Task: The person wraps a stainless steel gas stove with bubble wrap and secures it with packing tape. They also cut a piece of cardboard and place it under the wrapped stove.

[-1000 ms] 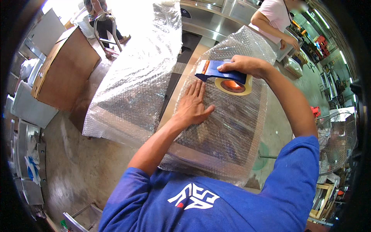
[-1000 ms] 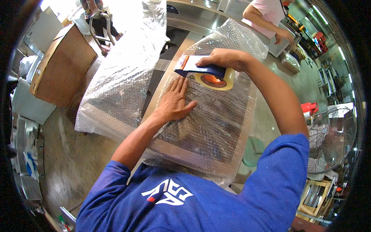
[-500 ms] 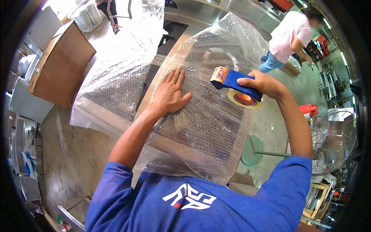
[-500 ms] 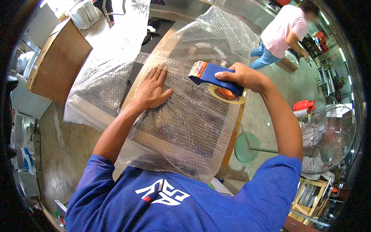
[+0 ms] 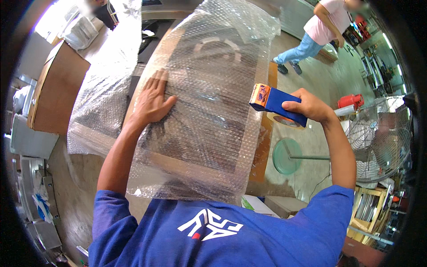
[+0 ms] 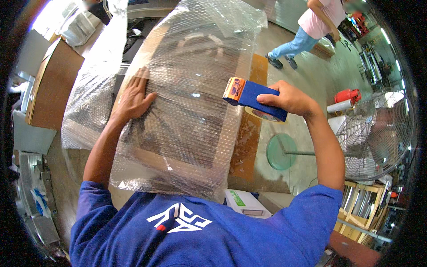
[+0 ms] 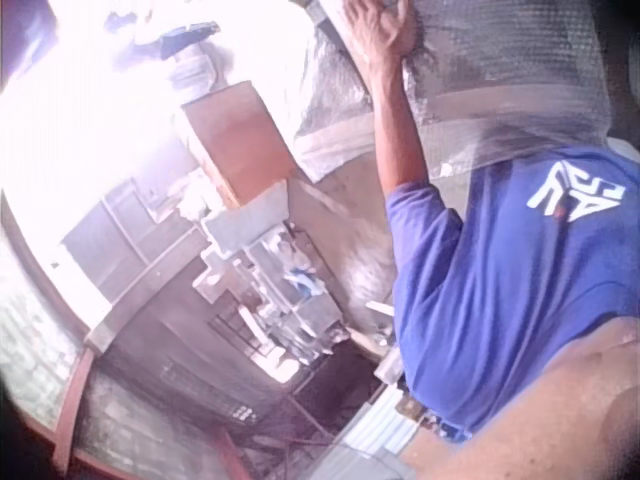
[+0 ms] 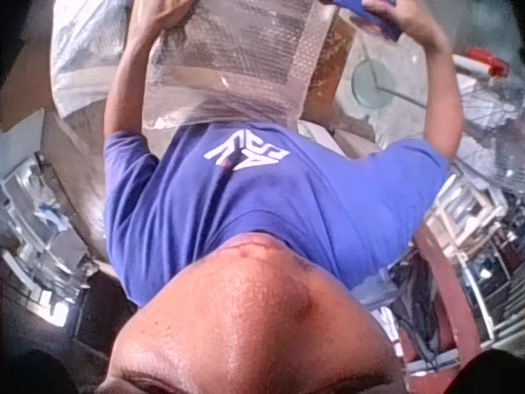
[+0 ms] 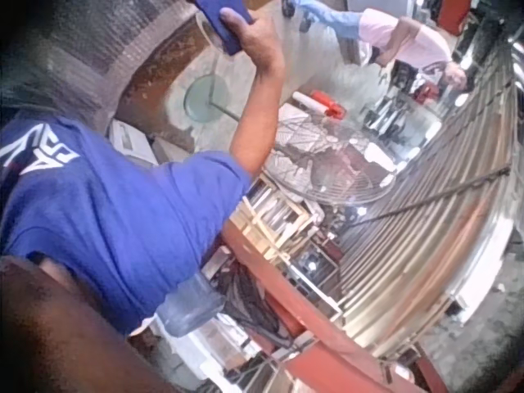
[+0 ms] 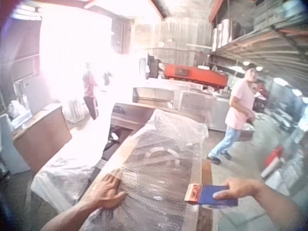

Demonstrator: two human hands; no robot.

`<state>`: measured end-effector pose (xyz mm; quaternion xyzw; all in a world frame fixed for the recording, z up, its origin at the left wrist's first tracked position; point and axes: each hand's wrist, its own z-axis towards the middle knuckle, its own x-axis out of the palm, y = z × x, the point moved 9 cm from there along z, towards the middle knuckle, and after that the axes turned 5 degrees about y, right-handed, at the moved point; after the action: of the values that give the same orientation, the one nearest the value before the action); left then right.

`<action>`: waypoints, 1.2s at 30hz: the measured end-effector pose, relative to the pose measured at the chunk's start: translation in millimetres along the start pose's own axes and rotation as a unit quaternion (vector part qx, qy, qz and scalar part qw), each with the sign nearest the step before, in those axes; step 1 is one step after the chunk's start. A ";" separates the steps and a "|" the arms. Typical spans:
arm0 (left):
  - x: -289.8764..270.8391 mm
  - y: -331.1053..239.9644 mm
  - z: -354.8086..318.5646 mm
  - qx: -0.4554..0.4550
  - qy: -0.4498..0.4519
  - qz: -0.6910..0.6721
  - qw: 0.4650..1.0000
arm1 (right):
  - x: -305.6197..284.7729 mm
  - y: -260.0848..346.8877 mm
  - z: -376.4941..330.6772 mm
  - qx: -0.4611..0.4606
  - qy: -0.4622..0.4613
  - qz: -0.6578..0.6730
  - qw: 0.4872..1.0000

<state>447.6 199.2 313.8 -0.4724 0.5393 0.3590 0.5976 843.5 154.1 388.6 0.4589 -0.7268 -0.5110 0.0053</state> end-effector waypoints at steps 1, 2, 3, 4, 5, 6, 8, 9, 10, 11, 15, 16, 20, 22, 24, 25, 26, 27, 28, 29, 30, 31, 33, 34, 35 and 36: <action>-6.1 -4.0 -0.7 -0.007 0.008 0.006 1.000 | -0.7 -9.7 -4.5 0.005 0.000 0.003 1.000; -6.3 -5.8 -0.9 -0.011 0.021 0.015 1.000 | -1.0 -20.0 -7.4 0.009 0.000 0.005 1.000; -4.8 -7.1 0.0 -0.016 0.033 0.025 0.999 | -0.9 -30.2 -9.9 0.013 0.001 0.008 1.000; -4.4 -6.9 -0.3 -0.022 0.039 0.030 0.999 | -1.2 -40.4 -11.1 0.020 0.003 -0.001 1.000; -3.6 -6.8 -0.2 -0.028 0.045 0.035 0.998 | -2.6 -52.0 -13.1 0.028 0.006 -0.009 1.000; -2.8 -5.8 0.5 -0.034 0.051 0.040 0.997 | -2.5 -62.3 -13.1 0.035 0.010 -0.018 0.999; 0.4 -1.9 1.8 -0.036 0.064 0.041 0.996 | 3.5 -75.2 -11.4 0.022 0.005 0.018 1.000; 2.0 0.3 2.5 -0.037 0.070 0.041 0.996 | 6.4 -81.9 -9.4 0.015 0.002 0.036 0.999; 2.2 1.2 2.6 -0.031 0.071 0.041 0.996 | 9.8 -94.0 -5.1 0.035 0.001 0.035 0.999; 2.3 1.9 2.8 -0.025 0.073 0.040 0.996 | 14.3 -101.6 -2.4 0.030 0.012 0.061 0.998; 0.9 -1.0 4.6 -0.012 0.081 0.056 0.995 | 22.5 -120.7 9.0 -0.028 0.030 0.136 0.990; -0.5 -2.5 3.5 0.003 0.069 0.040 0.997 | 24.3 -121.9 10.5 -0.030 0.032 0.150 0.988; -2.0 0.4 1.0 0.003 0.060 0.042 0.997 | 33.9 -152.6 31.2 -0.060 0.049 0.183 0.980; -0.2 -0.1 3.4 0.020 0.068 0.041 0.997 | 40.8 -155.9 31.7 -0.067 0.064 0.207 0.974; -8.9 -3.5 3.8 0.015 0.082 0.022 0.996 | 44.2 -165.0 37.6 -0.086 0.059 0.211 0.972; -12.6 -8.5 4.2 0.003 0.105 0.041 0.994 | 47.9 -169.9 40.6 -0.098 0.048 0.222 0.969; -17.7 -8.2 5.1 0.009 0.124 0.051 0.991 | 50.3 -175.6 42.5 -0.084 0.064 0.230 0.967; -21.0 -6.0 5.9 0.016 0.144 0.061 0.988 | 55.3 -181.3 42.9 -0.082 0.068 0.239 0.965; -22.5 -4.3 1.8 0.013 0.150 0.059 0.987 | 55.7 -184.8 45.2 -0.087 0.067 0.241 0.964; -26.3 -1.0 0.1 0.013 0.142 0.065 0.988 | 56.2 -185.3 48.1 -0.107 0.073 0.238 0.962; -29.1 4.4 -12.2 0.086 0.034 0.152 0.984 | 57.0 -179.8 50.1 -0.111 0.053 0.244 0.962; -53.0 -20.7 -11.6 0.106 -0.041 0.131 0.985 | 54.1 -163.1 43.7 -0.112 0.053 0.236 0.964; -49.9 -18.7 1.7 -0.011 0.024 0.107 0.994 | 56.8 -178.6 45.8 -0.079 0.079 0.232 0.966; -70.8 -48.6 1.7 0.068 -0.102 0.082 0.989 | 56.4 -181.2 47.6 -0.091 0.069 0.241 0.964; -65.5 -51.4 11.6 0.018 -0.043 0.034 0.998 | 56.3 -182.9 49.8 -0.102 0.063 0.246 0.962; -50.8 -49.2 20.5 0.009 -0.044 0.057 0.997 | 57.4 -184.6 50.4 -0.114 0.056 0.252 0.959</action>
<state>491.9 208.3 371.9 -0.4196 0.5417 0.4080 0.6034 908.3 142.2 200.0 0.2852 -0.7544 -0.5461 0.2266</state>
